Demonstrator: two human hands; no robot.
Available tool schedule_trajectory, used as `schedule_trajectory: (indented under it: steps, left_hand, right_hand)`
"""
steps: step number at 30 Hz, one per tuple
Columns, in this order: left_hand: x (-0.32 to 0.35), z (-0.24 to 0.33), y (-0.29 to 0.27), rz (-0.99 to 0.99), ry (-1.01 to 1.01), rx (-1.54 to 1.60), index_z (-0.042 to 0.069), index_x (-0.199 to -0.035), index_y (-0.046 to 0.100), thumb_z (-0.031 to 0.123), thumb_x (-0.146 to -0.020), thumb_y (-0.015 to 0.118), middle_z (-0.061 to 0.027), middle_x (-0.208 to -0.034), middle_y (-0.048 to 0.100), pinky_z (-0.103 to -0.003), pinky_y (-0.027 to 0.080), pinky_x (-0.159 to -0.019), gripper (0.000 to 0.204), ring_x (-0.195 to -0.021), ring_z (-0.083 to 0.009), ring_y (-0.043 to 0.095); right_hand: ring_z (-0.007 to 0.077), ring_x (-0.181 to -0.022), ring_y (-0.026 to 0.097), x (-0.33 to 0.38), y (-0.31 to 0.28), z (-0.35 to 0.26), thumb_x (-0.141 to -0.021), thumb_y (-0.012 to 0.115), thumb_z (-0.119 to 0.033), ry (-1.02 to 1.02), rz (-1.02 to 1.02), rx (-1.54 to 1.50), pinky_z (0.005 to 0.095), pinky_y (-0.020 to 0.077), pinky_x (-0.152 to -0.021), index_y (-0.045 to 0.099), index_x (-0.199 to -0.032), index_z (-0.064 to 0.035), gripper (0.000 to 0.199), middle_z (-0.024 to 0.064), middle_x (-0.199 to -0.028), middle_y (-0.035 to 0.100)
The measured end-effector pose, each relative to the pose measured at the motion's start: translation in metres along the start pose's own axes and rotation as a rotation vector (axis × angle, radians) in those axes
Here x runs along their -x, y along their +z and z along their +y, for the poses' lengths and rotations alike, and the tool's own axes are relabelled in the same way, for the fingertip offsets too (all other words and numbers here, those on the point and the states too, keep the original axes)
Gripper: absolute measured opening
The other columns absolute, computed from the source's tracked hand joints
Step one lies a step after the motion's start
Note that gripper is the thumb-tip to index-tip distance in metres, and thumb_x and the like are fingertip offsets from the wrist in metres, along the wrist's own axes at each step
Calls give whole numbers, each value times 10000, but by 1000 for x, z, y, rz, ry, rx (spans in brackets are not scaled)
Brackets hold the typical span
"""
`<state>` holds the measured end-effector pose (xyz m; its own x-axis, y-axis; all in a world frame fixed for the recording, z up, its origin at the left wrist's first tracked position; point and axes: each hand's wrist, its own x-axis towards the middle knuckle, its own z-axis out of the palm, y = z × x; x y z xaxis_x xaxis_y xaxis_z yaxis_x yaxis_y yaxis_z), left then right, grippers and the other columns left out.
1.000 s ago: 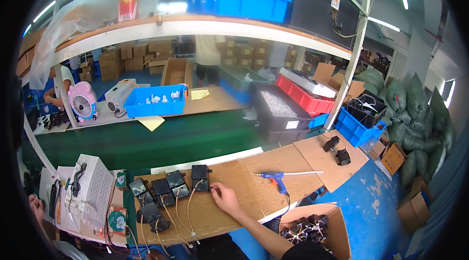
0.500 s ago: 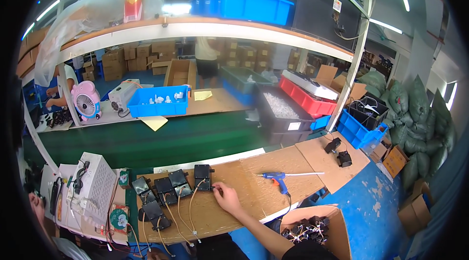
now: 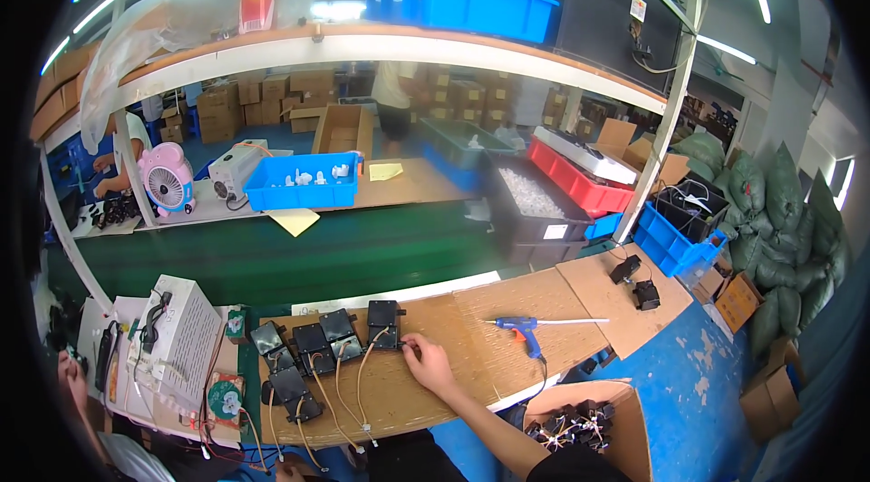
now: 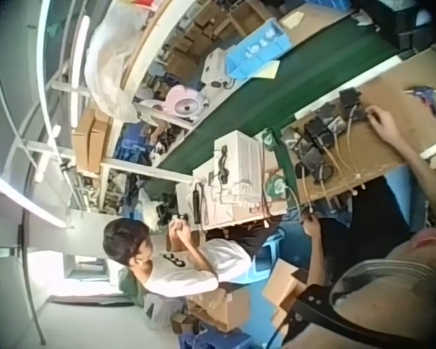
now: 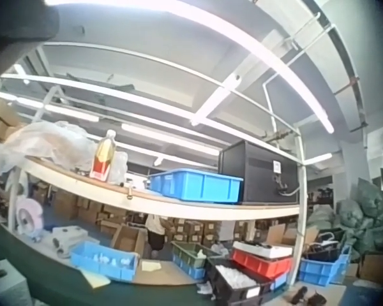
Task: Sorting electronic components and wires into cardboard boxes on a factory floor.
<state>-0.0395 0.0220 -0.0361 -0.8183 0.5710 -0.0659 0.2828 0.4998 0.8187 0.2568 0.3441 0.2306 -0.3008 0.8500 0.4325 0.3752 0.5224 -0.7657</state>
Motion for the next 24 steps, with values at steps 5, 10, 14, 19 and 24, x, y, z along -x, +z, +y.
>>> schedule_trajectory:
  steps: [5, 10, 14, 19, 24]
  left_hand:
    - [8, 7, 2, 116, -35, -251, 80, -1148, 601, 124, -745, 601, -152, -847, 665, -415, 494, -661, 405, -721, -380, 619]
    - [24, -5, -11, 195, -96, -455, 97, -1002, 663, 224, -762, 640, -140, -756, 658, -447, 472, -576, 273, -649, -384, 611]
    - [29, 10, -10, 181, -221, -379, 180, -942, 679, 348, -806, 550, -101, -808, 672, -448, 449, -519, 252, -611, -345, 607]
    - [39, 24, -7, 360, -238, -346, 108, -933, 681, 347, -813, 533, -134, -812, 675, -444, 476, -562, 305, -659, -349, 627]
    - [38, 32, -12, 436, -73, -273, 47, -897, 686, 339, -825, 537, -164, -831, 672, -439, 485, -605, 336, -685, -372, 622]
  right_hand:
    - [200, -712, 623, 0, 9, 3, -852, 577, -58, -2, -56, -34, 287, 501, -660, 634, -1016, 5, 184, 93, -847, 675]
    - [209, -734, 632, 3, 3, -4, -856, 578, -65, 31, 7, 33, 294, 511, -691, 635, -997, 1, 166, 105, -862, 680]
    - [206, -743, 607, 0, 9, -2, -851, 557, -35, 3, -28, 56, 299, 498, -718, 632, -988, -13, 158, 97, -857, 661]
    - [208, -790, 578, 2, 8, 25, -881, 522, -45, -24, -53, 25, 298, 478, -752, 609, -1024, -6, 172, 109, -902, 633]
    - [217, -819, 569, 4, 16, 69, -897, 501, -59, -37, -60, -61, 299, 465, -793, 594, -1046, 0, 185, 114, -929, 623]
